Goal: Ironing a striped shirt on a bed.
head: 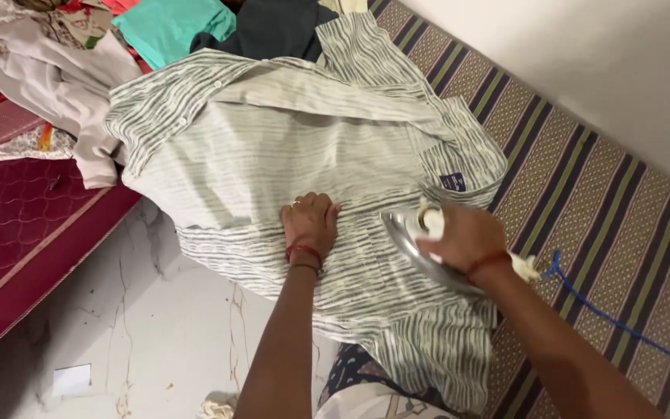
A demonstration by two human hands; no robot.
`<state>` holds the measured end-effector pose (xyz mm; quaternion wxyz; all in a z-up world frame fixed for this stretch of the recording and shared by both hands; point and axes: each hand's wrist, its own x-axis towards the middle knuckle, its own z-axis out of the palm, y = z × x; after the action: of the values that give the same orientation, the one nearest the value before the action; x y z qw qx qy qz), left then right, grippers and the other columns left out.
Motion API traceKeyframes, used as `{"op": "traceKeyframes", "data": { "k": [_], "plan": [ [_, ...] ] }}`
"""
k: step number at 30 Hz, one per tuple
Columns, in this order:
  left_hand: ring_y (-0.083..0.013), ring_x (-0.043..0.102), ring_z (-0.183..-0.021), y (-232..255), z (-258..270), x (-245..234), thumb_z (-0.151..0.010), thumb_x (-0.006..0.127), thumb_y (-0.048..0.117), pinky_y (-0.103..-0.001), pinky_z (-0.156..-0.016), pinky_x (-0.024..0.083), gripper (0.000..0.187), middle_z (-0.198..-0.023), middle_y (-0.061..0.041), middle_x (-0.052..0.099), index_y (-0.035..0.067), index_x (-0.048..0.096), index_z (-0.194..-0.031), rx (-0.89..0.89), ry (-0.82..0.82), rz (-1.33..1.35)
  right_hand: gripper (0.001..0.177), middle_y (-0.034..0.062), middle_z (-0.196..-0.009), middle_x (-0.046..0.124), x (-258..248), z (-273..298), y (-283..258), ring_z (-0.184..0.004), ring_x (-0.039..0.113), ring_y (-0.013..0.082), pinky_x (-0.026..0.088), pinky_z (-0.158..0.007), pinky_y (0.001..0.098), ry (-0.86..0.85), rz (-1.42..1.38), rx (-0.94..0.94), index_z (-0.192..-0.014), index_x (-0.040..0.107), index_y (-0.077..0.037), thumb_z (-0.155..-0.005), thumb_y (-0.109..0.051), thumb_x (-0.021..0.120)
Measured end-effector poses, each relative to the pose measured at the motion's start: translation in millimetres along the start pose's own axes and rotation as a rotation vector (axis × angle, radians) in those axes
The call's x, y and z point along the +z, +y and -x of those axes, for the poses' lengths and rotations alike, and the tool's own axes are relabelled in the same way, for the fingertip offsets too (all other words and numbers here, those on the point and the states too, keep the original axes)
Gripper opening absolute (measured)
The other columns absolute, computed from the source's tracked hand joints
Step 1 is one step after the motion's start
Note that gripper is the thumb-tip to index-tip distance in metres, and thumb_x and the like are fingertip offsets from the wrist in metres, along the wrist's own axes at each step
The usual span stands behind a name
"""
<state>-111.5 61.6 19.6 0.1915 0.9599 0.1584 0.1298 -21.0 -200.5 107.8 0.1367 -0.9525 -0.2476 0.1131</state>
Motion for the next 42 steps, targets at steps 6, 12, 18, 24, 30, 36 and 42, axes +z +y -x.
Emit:
{"op": "traceKeyframes", "data": {
  "k": [6,12,18,24,30,36,42],
  "plan": [
    [-0.0287,0.061,-0.092,4.0,-4.6,-6.3,-0.096,0.064,0.029,-0.049,-0.087,0.041,0.016,-0.089,-0.004,0.068,0.015,0.065,-0.088,-0.055,-0.023,0.062,0.077,0.0119,-0.079,0.074,-9.7,7.5,-12.4,-0.069,0.073,0.0274,0.059,-0.063,0.0436,-0.350,0.209,0.039,-0.125,0.065,-0.013,-0.070,-0.066,0.071],
    [-0.0263,0.062,-0.092,5.2,-10.9,-6.1,-0.099,0.061,0.029,-0.048,-0.090,0.040,0.016,-0.090,-0.002,0.068,0.016,0.065,-0.090,-0.110,-0.164,0.006,0.070,0.0128,-0.085,0.075,0.8,4.4,-15.1,-0.075,0.072,0.0300,0.057,-0.069,0.0463,-0.204,0.132,-0.029,-0.113,0.070,-0.013,-0.065,-0.062,0.078],
    [-0.0267,0.062,-0.096,2.4,-11.3,-7.1,-0.102,0.059,0.030,-0.046,-0.092,0.041,0.017,-0.095,-0.002,0.068,0.016,0.065,-0.094,-0.111,-0.187,0.008,0.066,0.0142,-0.082,0.074,0.4,-16.9,-16.4,-0.076,0.071,0.0328,0.056,-0.067,0.0486,-0.178,0.194,0.006,-0.109,0.071,-0.011,-0.069,-0.063,0.081],
    [-0.0298,0.062,-0.097,-3.4,-6.9,-5.4,-0.097,0.063,0.024,-0.050,-0.087,0.041,0.009,-0.097,-0.005,0.068,0.015,0.064,-0.094,-0.023,-0.035,0.128,0.066,0.0133,-0.083,0.075,-5.9,1.6,-34.1,-0.078,0.073,0.0323,0.057,-0.071,0.0463,-0.207,0.186,0.160,-0.111,0.071,-0.014,-0.068,-0.063,0.080],
    [-0.0296,0.062,-0.095,-5.9,-8.4,-8.0,-0.094,0.064,0.024,-0.050,-0.087,0.042,0.010,-0.094,-0.006,0.066,0.015,0.063,-0.092,0.001,-0.062,0.137,0.071,0.0153,-0.088,0.076,6.9,-15.2,-37.2,-0.081,0.074,0.0344,0.058,-0.069,0.0477,-0.125,0.172,0.342,-0.112,0.069,-0.008,-0.070,-0.064,0.080],
    [-0.0294,0.062,-0.097,-8.3,-14.0,-6.9,-0.093,0.064,0.023,-0.051,-0.087,0.042,0.008,-0.096,-0.006,0.066,0.015,0.063,-0.091,0.004,-0.123,0.113,0.075,0.0165,-0.094,0.077,2.1,-5.0,-47.3,-0.087,0.075,0.0336,0.059,-0.076,0.0460,-0.094,0.096,0.597,-0.112,0.072,-0.009,-0.067,-0.069,0.080],
    [-0.0294,0.061,-0.101,-6.1,-15.3,-11.2,-0.096,0.062,0.022,-0.052,-0.088,0.041,0.009,-0.097,-0.006,0.065,0.014,0.063,-0.091,0.002,-0.156,0.086,0.089,0.0184,-0.095,0.076,21.4,-1.6,-13.9,-0.084,0.075,0.0338,0.060,-0.073,0.0454,-0.047,0.067,0.478,-0.128,0.065,-0.006,-0.067,-0.068,0.080]
  ]
}}
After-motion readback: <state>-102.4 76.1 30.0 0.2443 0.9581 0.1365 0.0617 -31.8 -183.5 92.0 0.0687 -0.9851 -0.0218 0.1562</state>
